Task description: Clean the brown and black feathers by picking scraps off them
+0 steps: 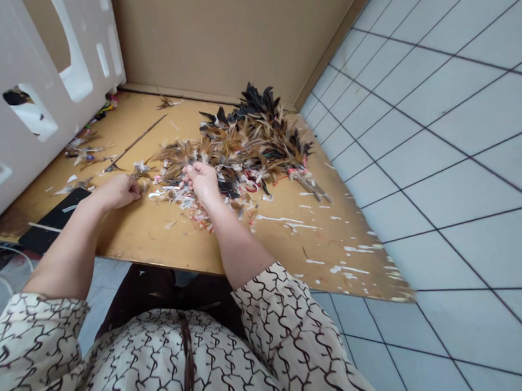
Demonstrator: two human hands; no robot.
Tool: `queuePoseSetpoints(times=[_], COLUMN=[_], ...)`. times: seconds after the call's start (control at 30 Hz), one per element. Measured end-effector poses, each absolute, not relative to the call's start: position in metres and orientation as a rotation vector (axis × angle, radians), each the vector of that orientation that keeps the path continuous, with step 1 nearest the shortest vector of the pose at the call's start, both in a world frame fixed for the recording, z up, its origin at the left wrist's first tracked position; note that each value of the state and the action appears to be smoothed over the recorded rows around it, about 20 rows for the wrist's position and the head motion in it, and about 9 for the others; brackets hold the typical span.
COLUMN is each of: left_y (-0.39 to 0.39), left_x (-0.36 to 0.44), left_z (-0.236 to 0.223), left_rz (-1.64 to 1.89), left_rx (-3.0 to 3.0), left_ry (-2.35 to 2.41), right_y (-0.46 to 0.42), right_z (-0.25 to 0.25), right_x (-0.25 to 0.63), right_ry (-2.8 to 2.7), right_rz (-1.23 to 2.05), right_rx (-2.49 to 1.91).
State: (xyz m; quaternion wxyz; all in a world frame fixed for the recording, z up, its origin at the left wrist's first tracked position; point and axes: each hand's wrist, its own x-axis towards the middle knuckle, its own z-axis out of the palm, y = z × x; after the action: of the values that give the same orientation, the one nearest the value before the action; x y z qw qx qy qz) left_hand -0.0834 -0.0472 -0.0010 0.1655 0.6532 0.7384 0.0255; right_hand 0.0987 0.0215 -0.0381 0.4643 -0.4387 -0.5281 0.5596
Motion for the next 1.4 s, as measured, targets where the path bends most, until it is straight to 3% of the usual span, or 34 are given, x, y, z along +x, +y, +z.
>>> queuePoseSetpoints(times=[0.27,0.57,0.77,1.07,1.4], left_y=[-0.015,-0.012,-0.006,-0.007,0.008], left_x=[-0.089,-0.098,-0.098,-0.095,-0.058], left_z=[0.017,0.013,0.003,-0.001,0.014], left_rz=[0.522,0.148,0.126,1.136,1.559], left_rx=[1.617,1.584,1.548,1.051,0.964], left_ry=[2.356,2.301,2.223,2.096,1.597], right_y=[0.024,0.02,0.018,0.02,0.014], right_z=[-0.041,-0.039,-0.039,-0.044,-0.033], right_x=[0.099,0.098,0.097,0.095,0.096], right_ry=[-1.31,-1.329,-1.335,-1.349,-1.298], right_rz=[1.363,1.352,1.403,1.392,1.416], right_rx=[-1.077,-1.09,-1.095,-1.101,-1.121])
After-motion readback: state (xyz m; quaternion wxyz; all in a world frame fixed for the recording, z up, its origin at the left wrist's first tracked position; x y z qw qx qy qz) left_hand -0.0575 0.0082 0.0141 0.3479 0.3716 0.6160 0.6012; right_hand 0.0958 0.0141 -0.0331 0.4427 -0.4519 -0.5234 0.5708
